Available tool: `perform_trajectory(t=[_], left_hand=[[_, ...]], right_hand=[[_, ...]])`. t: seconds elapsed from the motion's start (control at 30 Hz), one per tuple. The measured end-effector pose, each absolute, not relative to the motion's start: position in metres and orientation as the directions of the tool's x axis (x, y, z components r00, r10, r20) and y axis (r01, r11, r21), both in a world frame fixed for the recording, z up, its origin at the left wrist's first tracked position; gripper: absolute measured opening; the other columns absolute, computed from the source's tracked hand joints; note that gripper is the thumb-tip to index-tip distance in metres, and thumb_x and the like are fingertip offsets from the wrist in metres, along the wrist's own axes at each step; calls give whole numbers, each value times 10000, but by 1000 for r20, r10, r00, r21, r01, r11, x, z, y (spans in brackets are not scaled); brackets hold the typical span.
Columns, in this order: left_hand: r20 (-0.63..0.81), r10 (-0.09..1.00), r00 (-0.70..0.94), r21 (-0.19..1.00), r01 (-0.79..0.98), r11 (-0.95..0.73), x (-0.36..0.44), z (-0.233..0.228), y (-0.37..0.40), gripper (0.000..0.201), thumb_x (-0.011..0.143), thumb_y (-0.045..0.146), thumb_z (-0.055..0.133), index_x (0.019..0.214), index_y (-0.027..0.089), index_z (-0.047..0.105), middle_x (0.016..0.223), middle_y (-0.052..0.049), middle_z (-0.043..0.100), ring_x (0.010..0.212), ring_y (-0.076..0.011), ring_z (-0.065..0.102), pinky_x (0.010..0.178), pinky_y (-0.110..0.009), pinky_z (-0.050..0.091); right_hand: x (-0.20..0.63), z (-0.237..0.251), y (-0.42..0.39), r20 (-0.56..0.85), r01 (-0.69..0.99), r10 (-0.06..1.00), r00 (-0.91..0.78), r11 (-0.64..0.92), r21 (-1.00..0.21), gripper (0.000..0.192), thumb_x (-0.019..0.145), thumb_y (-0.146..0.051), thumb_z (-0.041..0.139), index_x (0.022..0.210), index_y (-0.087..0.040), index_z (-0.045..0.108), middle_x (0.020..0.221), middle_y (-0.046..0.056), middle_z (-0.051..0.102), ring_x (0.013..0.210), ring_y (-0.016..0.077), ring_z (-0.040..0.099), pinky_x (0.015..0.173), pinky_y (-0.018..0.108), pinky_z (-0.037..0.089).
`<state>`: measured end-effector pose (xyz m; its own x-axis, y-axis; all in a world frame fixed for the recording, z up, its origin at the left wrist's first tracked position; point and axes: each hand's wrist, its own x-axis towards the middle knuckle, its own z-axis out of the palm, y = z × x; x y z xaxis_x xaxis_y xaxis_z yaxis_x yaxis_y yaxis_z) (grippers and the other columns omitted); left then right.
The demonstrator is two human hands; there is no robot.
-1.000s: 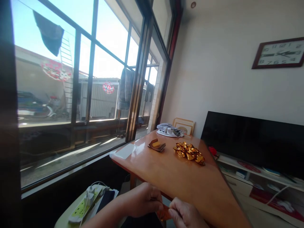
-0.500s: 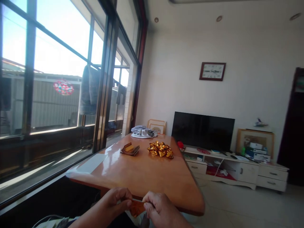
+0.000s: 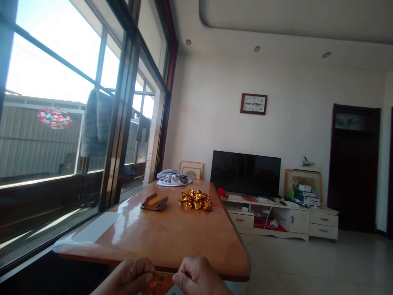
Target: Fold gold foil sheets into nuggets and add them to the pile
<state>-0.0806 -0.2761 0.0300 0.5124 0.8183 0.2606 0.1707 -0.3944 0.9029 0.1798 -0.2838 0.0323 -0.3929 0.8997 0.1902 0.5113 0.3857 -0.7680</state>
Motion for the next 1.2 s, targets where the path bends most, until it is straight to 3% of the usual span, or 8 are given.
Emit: perform_trajectory(t=[0.2,0.3,0.43,0.5,0.63,0.7,0.9,1.2], left_hand=[[252,856,451,871,279,-404,-83,35,-277,341,963,453,554,822,160,656,765,-33,670,710,-162,577,661,-250,429],[225,864,450,870,306,-385,-84,43,-278,313,964,426,546,851,162,671,780,-35,689,728,-169,602,672,-251,444],[252,854,456,857,306,-416,-82,47,-276,283,962,398,550,871,165,682,784,-37,704,730,-171,623,668,-249,445],[255,853,456,856,303,-418,-79,46,-275,273,960,388,556,881,164,689,784,-41,709,725,-170,627,658,-247,445],[249,838,486,871,265,-413,-74,45,-276,261,960,380,569,914,156,696,809,-51,713,745,-173,639,673,-250,466],[251,830,498,890,218,-401,-73,47,-278,263,956,386,586,929,150,698,821,-55,712,754,-174,638,686,-255,476],[251,827,502,955,11,-296,-70,51,-280,313,941,442,623,918,137,687,831,-72,718,773,-178,643,747,-283,497],[292,848,442,950,-29,-312,-67,45,-278,339,931,456,642,884,123,687,786,-66,708,729,-170,633,707,-280,488]], right_hand=[[191,32,-282,179,497,913,-365,354,-792,336,980,-437,491,793,-176,588,632,-21,605,545,114,531,522,211,382],[194,44,-281,316,524,900,-301,433,-734,328,983,-422,500,781,-182,596,677,-12,607,649,139,569,601,234,413],[176,61,-284,487,508,829,-276,556,-658,221,957,-390,567,972,-202,682,890,24,680,836,175,624,755,270,465],[163,66,-286,508,514,796,-330,603,-610,202,921,-367,630,1033,-216,704,990,43,704,939,200,633,832,292,466],[144,64,-287,460,544,806,-372,591,-595,105,888,-308,665,862,-221,719,823,8,705,779,173,630,720,270,454],[142,61,-286,432,518,815,-386,579,-630,157,907,-275,625,786,-208,698,765,-1,694,727,158,622,678,256,444],[150,55,-286,334,307,852,-403,470,-828,193,936,-311,592,831,-173,675,761,4,674,716,150,615,640,235,463],[151,46,-284,269,225,873,-406,381,-897,247,920,-394,643,885,-154,689,776,14,661,703,142,576,634,243,459]])
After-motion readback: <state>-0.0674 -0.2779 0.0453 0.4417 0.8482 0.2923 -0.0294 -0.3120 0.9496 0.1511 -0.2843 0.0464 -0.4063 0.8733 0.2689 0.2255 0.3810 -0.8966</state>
